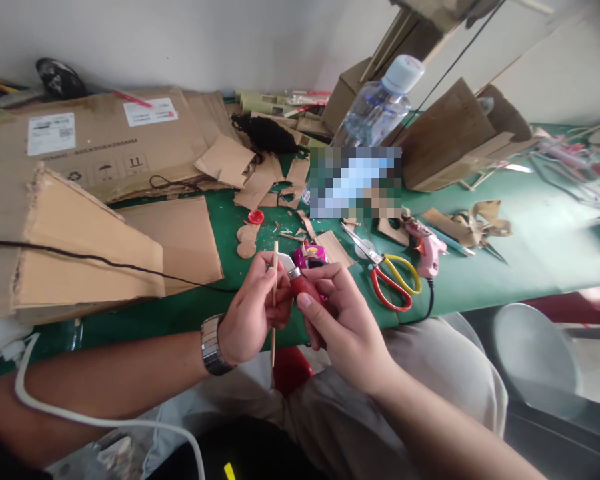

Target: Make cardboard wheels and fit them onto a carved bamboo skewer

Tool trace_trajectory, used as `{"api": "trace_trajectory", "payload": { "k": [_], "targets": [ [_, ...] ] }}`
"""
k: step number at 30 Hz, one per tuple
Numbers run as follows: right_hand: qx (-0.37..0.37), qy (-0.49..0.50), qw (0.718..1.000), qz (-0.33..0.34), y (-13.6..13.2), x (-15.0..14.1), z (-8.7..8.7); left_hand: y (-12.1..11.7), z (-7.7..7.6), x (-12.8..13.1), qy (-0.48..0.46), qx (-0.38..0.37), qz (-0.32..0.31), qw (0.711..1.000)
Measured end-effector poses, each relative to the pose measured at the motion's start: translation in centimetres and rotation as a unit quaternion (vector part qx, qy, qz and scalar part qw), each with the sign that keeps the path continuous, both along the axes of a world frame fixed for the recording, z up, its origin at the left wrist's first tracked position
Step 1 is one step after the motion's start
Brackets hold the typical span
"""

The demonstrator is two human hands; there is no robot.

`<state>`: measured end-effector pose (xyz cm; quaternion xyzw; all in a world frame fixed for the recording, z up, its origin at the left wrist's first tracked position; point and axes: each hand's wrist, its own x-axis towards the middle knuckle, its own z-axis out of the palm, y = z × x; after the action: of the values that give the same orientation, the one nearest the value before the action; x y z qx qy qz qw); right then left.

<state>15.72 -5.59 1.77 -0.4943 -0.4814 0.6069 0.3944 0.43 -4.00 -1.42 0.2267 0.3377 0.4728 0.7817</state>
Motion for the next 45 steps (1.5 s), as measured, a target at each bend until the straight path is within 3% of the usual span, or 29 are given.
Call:
{"api": "trace_trajectory", "payload": {
  "k": [7,15,23,45],
  "targets": [
    [-0.010,0.003,1.000,-0.004,0.32,0.36,0.29,0.39,0.11,0.15,0.021,-0.010,0.024,0.999],
    [-0.012,0.008,1.000,0.011,0.19,0.22,0.42,-0.08,-0.29,0.13,0.014,0.013,-0.016,1.000],
    [-0.003,-0.008,1.000,0.007,-0.03,0.16,0.22,-0.10,0.00,0.20,0.072,0.017,-0.010,0.997],
    [-0.022,0.046,0.999,0.007,-0.12,-0.14,0.53,0.07,-0.13,0.23,0.075,0.011,-0.005,0.997]
  ]
}}
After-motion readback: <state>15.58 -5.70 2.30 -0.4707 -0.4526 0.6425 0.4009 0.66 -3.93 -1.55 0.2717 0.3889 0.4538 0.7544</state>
